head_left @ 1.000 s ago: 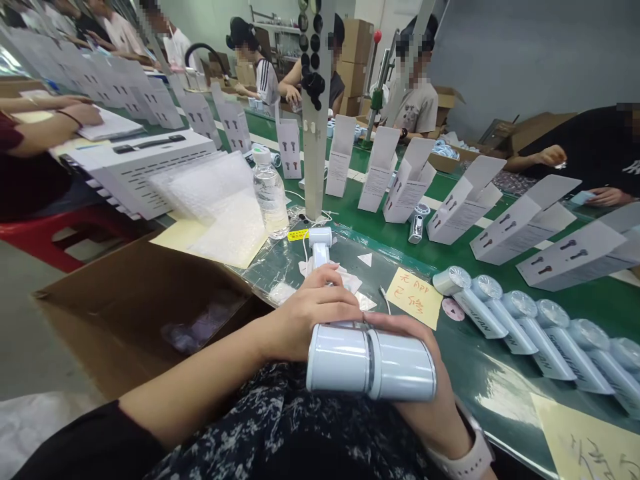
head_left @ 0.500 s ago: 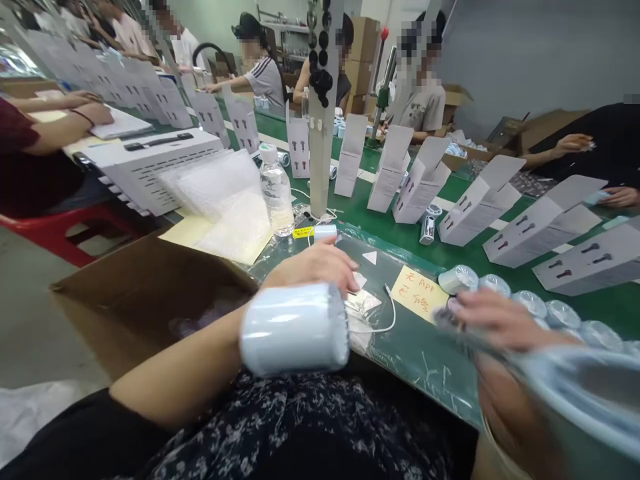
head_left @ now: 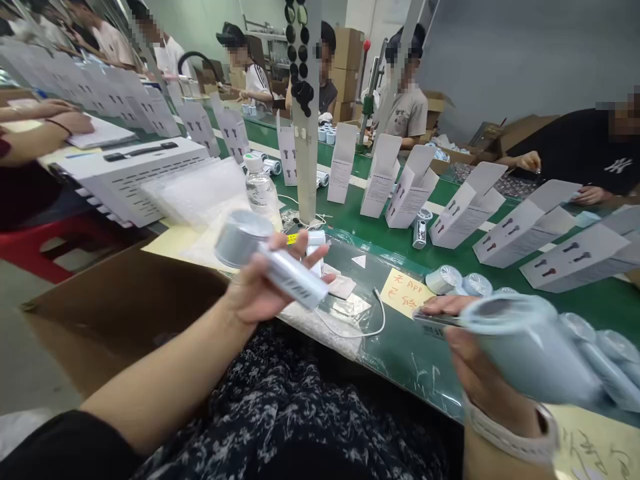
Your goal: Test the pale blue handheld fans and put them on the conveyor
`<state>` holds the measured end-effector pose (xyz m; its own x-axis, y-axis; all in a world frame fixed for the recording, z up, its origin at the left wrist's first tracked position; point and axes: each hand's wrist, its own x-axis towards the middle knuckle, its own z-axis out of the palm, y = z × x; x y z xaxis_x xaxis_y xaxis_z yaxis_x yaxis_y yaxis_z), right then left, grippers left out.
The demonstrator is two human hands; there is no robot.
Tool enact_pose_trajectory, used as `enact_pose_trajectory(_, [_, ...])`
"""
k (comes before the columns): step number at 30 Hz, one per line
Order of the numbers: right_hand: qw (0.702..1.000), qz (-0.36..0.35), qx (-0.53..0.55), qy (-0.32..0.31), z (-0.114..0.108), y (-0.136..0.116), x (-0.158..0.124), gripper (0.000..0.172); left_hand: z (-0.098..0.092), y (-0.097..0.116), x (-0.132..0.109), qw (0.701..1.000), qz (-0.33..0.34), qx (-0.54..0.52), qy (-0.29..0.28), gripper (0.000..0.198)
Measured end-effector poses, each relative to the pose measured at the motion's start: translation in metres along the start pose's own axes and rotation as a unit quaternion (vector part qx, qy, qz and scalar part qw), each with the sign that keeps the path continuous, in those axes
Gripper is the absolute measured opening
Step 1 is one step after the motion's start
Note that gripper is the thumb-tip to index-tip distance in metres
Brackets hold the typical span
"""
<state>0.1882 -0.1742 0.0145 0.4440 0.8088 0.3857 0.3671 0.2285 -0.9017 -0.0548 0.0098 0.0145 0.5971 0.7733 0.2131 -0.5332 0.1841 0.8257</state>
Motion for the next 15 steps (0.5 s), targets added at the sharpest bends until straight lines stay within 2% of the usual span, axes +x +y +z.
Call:
enact_pose_trajectory(3, [0.983, 0.011, 0.18, -0.034, 0.026, 0.017, 0.006, 0.028, 0.001, -0.039, 0.0, 0.996, -0.018, 0.045, 0.069, 0.028])
enact_pose_trajectory(5, [0.972, 0.046, 0.23, -0.032, 0.025, 0.02, 0.003, 0.018, 0.001, -0.049, -0.002, 0.995, 0.01, 0.057, 0.086, 0.029])
enact_pose_trajectory(7, [0.981, 0.058, 0.185, -0.009, 0.014, 0.014, 0.0, 0.018, 0.0, -0.043, -0.002, 0.997, 0.006, 0.035, 0.068, 0.029])
enact_pose_trajectory(10, [0.99, 0.039, 0.133, -0.014, -0.01, -0.001, 0.0, 0.021, -0.007, -0.02, 0.003, 1.0, 0.007, 0.015, 0.019, 0.03])
enact_pose_trajectory(12, [0.99, 0.015, 0.139, -0.003, -0.02, -0.008, 0.003, 0.022, -0.011, -0.007, 0.008, 0.998, 0.054, 0.019, 0.011, 0.03])
enact_pose_trajectory(15, [0.983, 0.012, 0.17, 0.074, -0.021, -0.01, 0.006, 0.022, -0.012, 0.002, 0.015, 0.982, 0.163, 0.089, 0.019, 0.03])
